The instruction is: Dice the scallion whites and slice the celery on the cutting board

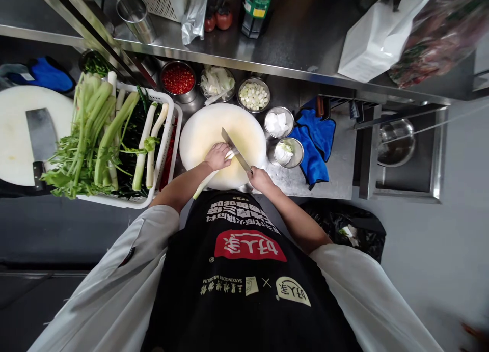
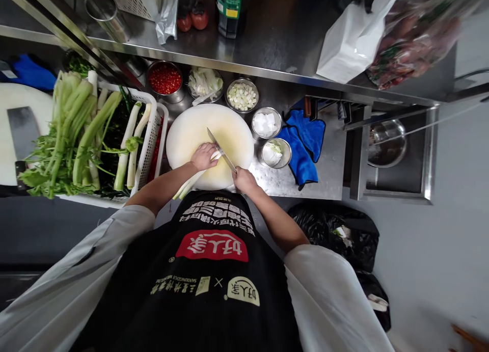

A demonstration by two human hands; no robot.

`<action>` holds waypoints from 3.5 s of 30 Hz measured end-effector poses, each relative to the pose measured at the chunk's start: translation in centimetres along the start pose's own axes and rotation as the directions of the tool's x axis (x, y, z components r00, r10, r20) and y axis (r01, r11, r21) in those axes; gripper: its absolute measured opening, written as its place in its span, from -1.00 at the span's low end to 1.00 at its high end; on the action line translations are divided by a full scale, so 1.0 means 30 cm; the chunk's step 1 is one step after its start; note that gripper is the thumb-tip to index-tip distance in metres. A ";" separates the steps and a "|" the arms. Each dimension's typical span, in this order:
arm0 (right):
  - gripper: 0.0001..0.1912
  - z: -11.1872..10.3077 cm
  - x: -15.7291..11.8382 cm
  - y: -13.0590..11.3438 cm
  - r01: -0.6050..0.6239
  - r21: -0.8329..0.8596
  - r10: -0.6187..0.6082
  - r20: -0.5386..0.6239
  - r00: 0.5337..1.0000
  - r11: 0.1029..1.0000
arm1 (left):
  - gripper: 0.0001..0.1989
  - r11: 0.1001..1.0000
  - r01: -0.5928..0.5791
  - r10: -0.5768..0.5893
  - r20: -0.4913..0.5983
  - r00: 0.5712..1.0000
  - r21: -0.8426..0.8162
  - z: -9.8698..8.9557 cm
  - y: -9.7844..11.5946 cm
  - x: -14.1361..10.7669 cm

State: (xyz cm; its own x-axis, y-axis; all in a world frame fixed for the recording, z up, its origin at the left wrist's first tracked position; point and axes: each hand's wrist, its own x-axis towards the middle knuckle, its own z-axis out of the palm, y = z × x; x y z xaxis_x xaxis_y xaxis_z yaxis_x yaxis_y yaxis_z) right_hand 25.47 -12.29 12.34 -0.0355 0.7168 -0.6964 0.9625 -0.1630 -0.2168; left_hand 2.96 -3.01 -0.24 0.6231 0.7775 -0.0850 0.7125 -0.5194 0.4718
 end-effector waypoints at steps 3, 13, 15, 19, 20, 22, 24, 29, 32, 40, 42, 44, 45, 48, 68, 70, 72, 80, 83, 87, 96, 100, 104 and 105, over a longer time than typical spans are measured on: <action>-0.62 0.025 0.050 -0.037 -0.007 0.014 0.007 -0.009 1.000 1.000 | -0.48 1.000 0.018 -0.018 -0.007 1.000 -0.018 -0.009 0.002 0.000; -0.62 0.102 -0.037 0.107 -0.020 0.017 0.020 0.007 1.000 1.000 | -0.56 0.999 0.037 -0.037 -0.032 0.999 -0.004 -0.012 0.002 -0.101; -0.63 0.088 -0.033 0.116 -0.004 0.036 0.005 -0.007 1.000 0.999 | -0.56 0.998 0.065 -0.065 -0.022 0.998 0.009 -0.011 -0.006 -0.094; -0.60 0.061 -0.055 0.083 0.012 -0.013 -0.012 -0.058 0.998 1.000 | -0.52 0.999 0.032 -0.033 0.012 0.999 0.034 -0.021 -0.020 -0.060; -0.59 0.055 -0.067 0.068 0.014 -0.030 -0.016 -0.064 0.998 0.999 | -0.51 0.999 0.020 -0.020 0.016 1.000 0.038 -0.024 -0.023 -0.055; -0.57 0.045 -0.089 0.041 0.019 -0.048 -0.023 -0.073 0.997 0.999 | -0.49 0.999 0.006 -0.006 0.015 1.000 0.042 -0.028 -0.025 -0.050; -0.54 0.034 -0.104 0.022 0.016 -0.056 -0.020 -0.080 0.997 0.998 | -0.48 0.999 0.002 -0.002 0.008 1.000 0.039 -0.027 -0.025 -0.053; -0.53 0.019 -0.108 0.029 -0.023 -0.049 0.018 -0.087 0.996 0.999 | -0.45 0.999 0.037 -0.037 -0.004 0.999 0.014 -0.019 -0.018 -0.068; -0.53 0.021 -0.105 0.041 -0.034 -0.036 0.030 -0.097 0.995 0.999 | -0.37 0.999 0.052 -0.052 -0.011 0.999 -0.009 -0.017 -0.015 -0.073; -0.55 0.029 -0.104 -0.007 0.014 -0.077 -0.019 -0.061 0.998 0.997 | -0.36 0.997 0.068 -0.070 -0.051 0.996 -0.042 -0.008 -0.018 -0.066; -0.56 0.025 -0.111 -0.005 0.023 -0.080 -0.028 -0.052 0.998 0.997 | -0.36 0.997 0.068 -0.070 -0.055 0.996 -0.037 -0.003 -0.025 -0.062; -0.58 0.017 -0.117 0.008 0.037 -0.081 -0.040 -0.043 0.998 0.996 | -0.36 0.998 0.061 -0.062 -0.059 0.996 -0.031 0.002 -0.032 -0.059; -0.59 0.013 -0.117 0.015 0.042 -0.082 -0.045 -0.036 0.998 0.996 | -0.36 0.998 0.055 -0.057 -0.063 0.996 -0.030 0.004 -0.034 -0.058; -0.64 0.005 -0.085 0.014 0.039 -0.080 -0.039 -0.004 0.999 0.996 | -0.38 0.999 0.041 -0.043 -0.072 0.996 -0.031 0.010 -0.039 -0.053; -0.62 0.068 -0.049 0.073 0.063 -0.057 -0.067 -0.072 0.995 0.996 | -0.45 0.998 0.039 -0.038 -0.022 0.999 0.044 -0.022 -0.047 -0.117; -0.62 0.043 -0.059 0.042 0.078 -0.078 -0.084 -0.076 0.994 0.994 | -0.44 0.998 0.030 -0.029 -0.015 0.999 0.051 -0.028 -0.048 -0.109; -0.63 0.024 -0.070 0.020 0.088 -0.090 -0.093 -0.061 0.994 0.992 | -0.42 0.998 0.037 -0.036 -0.014 0.999 0.044 -0.031 -0.048 -0.106; -0.64 0.029 0.031 -0.070 0.035 -0.055 -0.035 0.000 0.999 0.998 | -0.43 1.000 0.015 -0.016 -0.039 0.999 -0.024 -0.017 -0.059 -0.102; -0.63 0.052 0.068 -0.100 0.036 -0.035 -0.036 -0.009 0.999 0.999 | -0.47 0.998 0.033 -0.035 -0.038 0.999 -0.046 -0.021 -0.059 -0.110; -0.62 0.097 0.016 -0.037 0.026 -0.045 -0.026 0.004 1.000 0.999 | -0.51 0.996 0.059 -0.062 -0.044 0.997 -0.060 -0.024 -0.052 -0.153; -0.63 0.058 -0.066 0.056 0.091 -0.066 -0.094 -0.053 0.994 0.994 | -0.54 0.998 0.070 -0.070 -0.048 0.996 0.006 -0.031 -0.050 -0.163; -0.64 0.032 -0.079 0.016 0.118 -0.084 -0.121 -0.036 0.992 0.989 | -0.55 0.998 0.064 -0.064 -0.050 0.997 -0.002 -0.035 -0.050 -0.150; -0.64 0.032 -0.050 -0.030 0.099 -0.082 -0.100 -0.001 0.995 0.992 | -0.53 0.999 0.045 -0.046 -0.043 0.998 -0.010 -0.030 -0.052 -0.150; -0.64 0.034 -0.029 -0.050 0.091 -0.074 -0.091 0.007 0.996 0.993 | -0.52 0.999 0.040 -0.041 -0.043 0.998 -0.012 -0.029 -0.054 -0.149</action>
State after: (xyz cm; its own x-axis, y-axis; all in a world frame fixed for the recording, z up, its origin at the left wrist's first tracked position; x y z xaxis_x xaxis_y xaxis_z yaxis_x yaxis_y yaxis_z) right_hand 23.80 -13.37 12.56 -0.1244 0.7238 -0.6787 0.9726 -0.0462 -0.2276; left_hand -1.26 -5.35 0.15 0.5793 0.8124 -0.0666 0.7331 -0.4836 0.4783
